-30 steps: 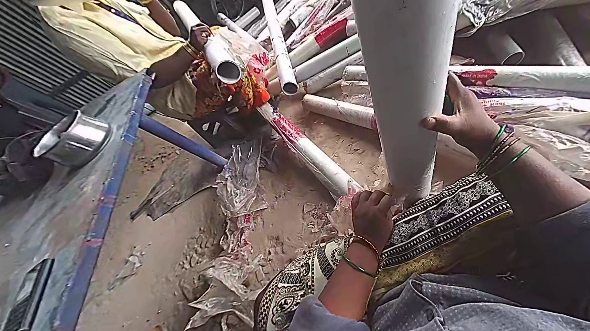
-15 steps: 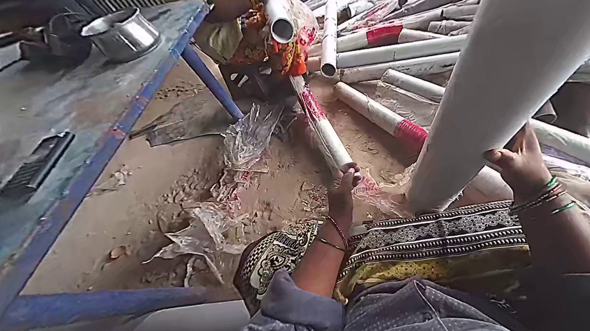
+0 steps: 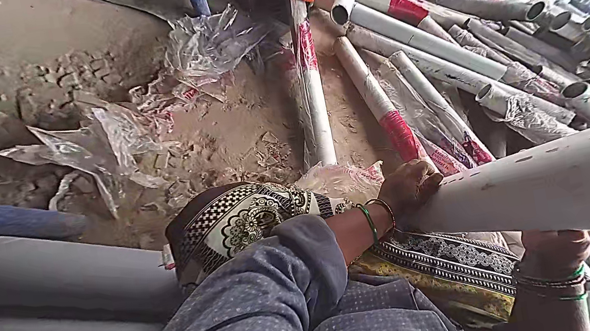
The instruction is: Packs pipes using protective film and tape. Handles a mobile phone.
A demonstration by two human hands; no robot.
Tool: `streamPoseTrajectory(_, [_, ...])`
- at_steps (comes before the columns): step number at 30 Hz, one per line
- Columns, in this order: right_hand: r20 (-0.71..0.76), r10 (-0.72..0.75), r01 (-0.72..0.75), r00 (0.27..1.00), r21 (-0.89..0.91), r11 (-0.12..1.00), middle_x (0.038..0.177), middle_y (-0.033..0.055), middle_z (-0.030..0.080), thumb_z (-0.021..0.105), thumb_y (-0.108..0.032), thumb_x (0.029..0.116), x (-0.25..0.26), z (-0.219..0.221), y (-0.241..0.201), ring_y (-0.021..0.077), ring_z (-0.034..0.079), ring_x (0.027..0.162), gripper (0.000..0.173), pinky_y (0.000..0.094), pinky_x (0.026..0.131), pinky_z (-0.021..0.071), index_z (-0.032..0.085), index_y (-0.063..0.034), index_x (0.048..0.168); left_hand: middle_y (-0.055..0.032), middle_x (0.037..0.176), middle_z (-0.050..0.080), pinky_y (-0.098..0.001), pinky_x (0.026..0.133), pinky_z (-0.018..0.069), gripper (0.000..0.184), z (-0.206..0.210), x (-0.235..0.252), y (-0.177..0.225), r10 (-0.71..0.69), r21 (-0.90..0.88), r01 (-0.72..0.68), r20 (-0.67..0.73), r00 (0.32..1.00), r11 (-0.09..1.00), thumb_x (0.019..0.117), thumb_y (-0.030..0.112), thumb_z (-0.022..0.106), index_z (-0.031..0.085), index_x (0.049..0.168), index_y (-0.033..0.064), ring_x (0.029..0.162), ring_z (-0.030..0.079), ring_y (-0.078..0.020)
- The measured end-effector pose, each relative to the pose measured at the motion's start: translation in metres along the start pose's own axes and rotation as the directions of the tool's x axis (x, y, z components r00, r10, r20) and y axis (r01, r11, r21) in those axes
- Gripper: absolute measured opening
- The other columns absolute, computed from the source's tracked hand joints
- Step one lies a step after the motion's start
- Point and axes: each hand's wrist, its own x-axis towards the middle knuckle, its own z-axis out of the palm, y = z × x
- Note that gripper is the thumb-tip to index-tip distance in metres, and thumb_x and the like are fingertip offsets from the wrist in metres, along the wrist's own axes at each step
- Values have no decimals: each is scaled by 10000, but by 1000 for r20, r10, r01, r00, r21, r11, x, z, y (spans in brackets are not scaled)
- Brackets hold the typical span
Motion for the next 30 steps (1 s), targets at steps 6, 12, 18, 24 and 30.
streamPoseTrajectory(6, [-124, 34, -59, 992, -201, 978, 1062, -187, 725, 741, -585, 852, -14, 8, -37, -16, 687, 1006, 454, 243, 867, 580, 594, -306, 1178, -224, 1104, 646, -514, 899, 496, 473, 0, 4, 2, -25, 6, 25, 118, 993, 1000, 1084, 335, 385, 647, 1132, -56, 1039, 645, -339])
streamPoseTrajectory(12, [-211, 69, -96, 975, -124, 988, 796, -207, 694, 734, -598, 831, -14, 38, -92, -91, 602, 637, 312, 121, 571, 489, 671, -365, 1028, -221, 1087, 663, -522, 848, 510, 476, 1, 2, 9, -75, 52, 67, 182, 980, 996, 1089, 353, 402, 648, 1126, -52, 1006, 664, -347])
streamPoseTrajectory(18, [-283, -9, -94, 959, -348, 933, 805, -238, 644, 652, -568, 936, -11, 39, -117, -90, 624, 678, 396, 123, 609, 515, 477, -258, 1110, -166, 803, 639, -489, 677, 508, 363, 12, -1, 10, 77, 50, -80, 59, 995, 996, 1059, 251, 499, 644, 898, -41, 771, 659, -310])
streamPoseTrajectory(24, [-435, 21, -189, 900, -348, 918, 796, -235, 607, 805, -632, 767, -5, 56, -118, -75, 609, 662, 679, 137, 595, 526, 417, -199, 1117, -181, 907, 650, -505, 755, 504, 349, 7, 4, 15, -46, 97, 30, 164, 985, 995, 1084, 263, 475, 635, 995, -33, 863, 659, -323])
streamPoseTrajectory(30, [-364, -55, -94, 930, -380, 920, 893, -206, 663, 803, -646, 759, -2, 44, -109, -36, 672, 758, 709, 175, 617, 561, 433, -186, 1151, -208, 1048, 652, -540, 843, 501, 420, 2, 21, 2, -218, 225, 160, 260, 941, 961, 1104, 344, 411, 619, 1100, -20, 995, 659, -349])
